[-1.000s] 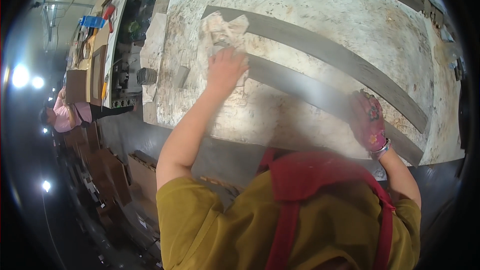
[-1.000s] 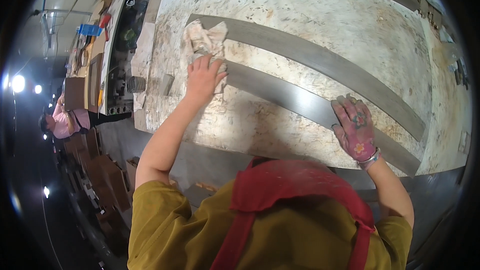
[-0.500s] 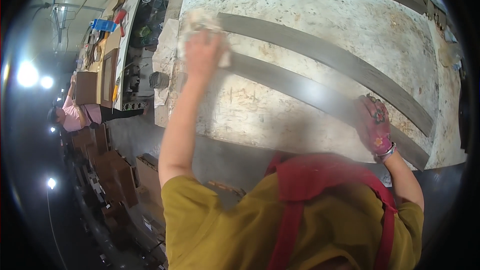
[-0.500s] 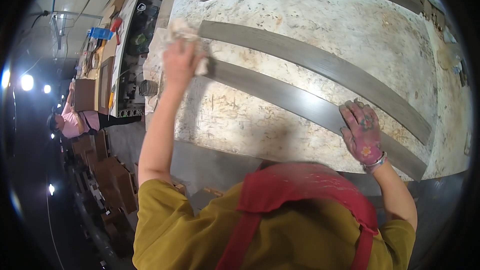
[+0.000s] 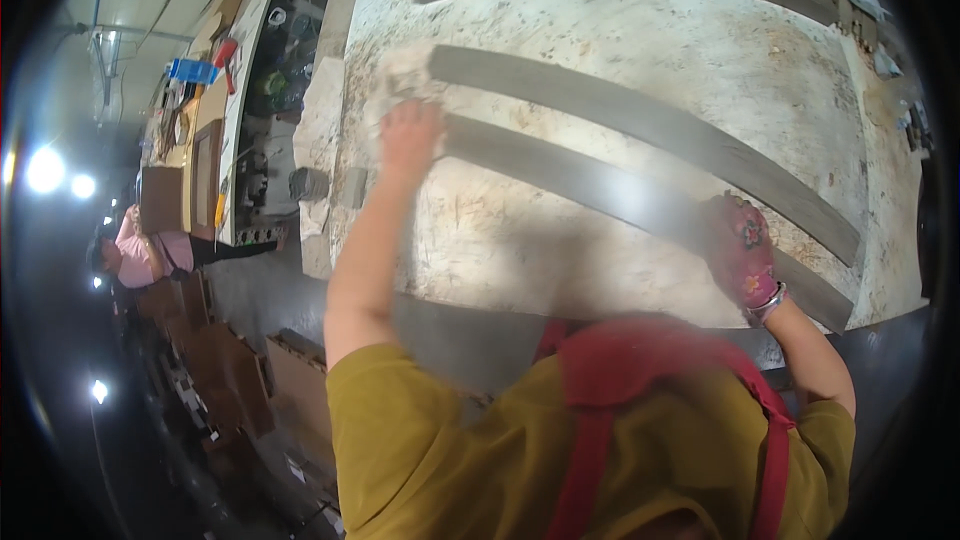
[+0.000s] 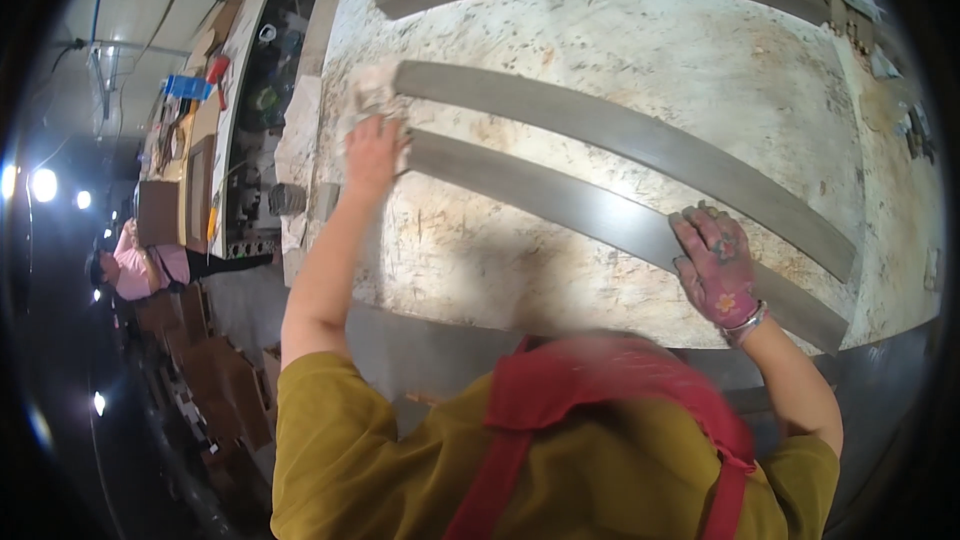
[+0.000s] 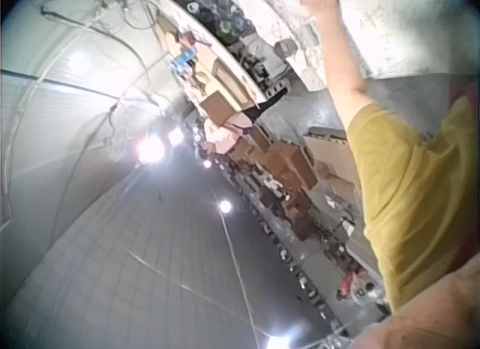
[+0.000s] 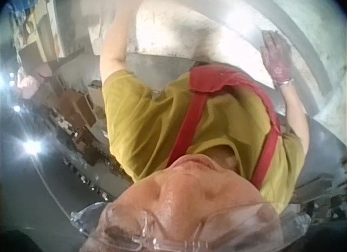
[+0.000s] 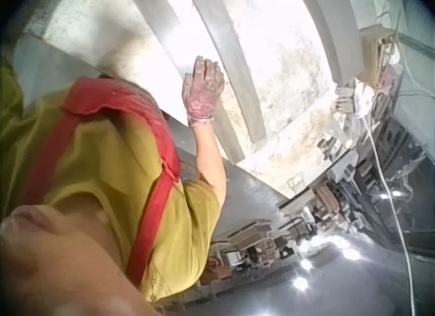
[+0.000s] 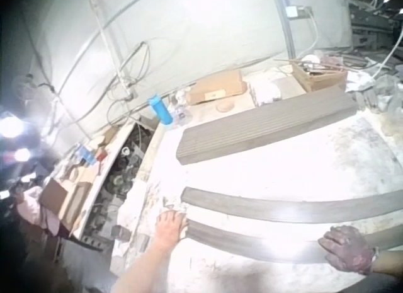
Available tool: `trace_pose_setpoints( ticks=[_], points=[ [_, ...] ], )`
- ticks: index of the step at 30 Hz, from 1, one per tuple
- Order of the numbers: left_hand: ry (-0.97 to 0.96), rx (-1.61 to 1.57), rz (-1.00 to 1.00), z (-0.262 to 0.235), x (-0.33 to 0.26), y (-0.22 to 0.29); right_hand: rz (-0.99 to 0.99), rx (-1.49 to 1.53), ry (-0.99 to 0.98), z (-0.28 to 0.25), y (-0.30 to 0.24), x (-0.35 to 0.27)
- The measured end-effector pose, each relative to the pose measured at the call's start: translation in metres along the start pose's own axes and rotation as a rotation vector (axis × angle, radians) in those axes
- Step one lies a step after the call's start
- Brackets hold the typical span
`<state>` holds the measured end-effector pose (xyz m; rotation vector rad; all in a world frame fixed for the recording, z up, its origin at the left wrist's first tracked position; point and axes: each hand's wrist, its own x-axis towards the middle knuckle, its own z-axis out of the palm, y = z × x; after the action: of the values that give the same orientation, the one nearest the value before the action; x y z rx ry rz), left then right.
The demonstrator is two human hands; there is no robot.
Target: The person wipes long wooden slats with a cloth, picks them up to move them to a stack, and uses a small block to sand or clean the surfaces of the slats on a workbench.
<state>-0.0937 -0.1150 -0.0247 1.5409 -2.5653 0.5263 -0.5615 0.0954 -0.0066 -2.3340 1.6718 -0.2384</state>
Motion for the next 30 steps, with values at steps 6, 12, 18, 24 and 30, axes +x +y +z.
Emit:
trace_pose_setpoints(
  ticks=[6,12,18,24,30],
  points=[
    [-0.024,0.196,-0.115,-0.026,0.019,-0.062,-0.031,-0.02,0.074,0.004,0.003,-0.002],
    [0.26,-0.167,0.232,-0.053,0.088,0.103,-0.031,-0.015,0.095,0.006,0.006,-0.004],
    [0.329,-0.401,0.413,-0.023,0.123,0.25,0.284,-0.063,0.409,-0.009,0.066,0.017],
    [0.063,-0.412,0.452,-0.009,0.124,0.222,0.312,-0.219,0.138,-0.006,0.08,0.019],
    [-0.004,-0.233,0.273,0.007,0.119,0.12,0.305,-0.233,0.143,-0.004,0.081,0.017]
  ],
)
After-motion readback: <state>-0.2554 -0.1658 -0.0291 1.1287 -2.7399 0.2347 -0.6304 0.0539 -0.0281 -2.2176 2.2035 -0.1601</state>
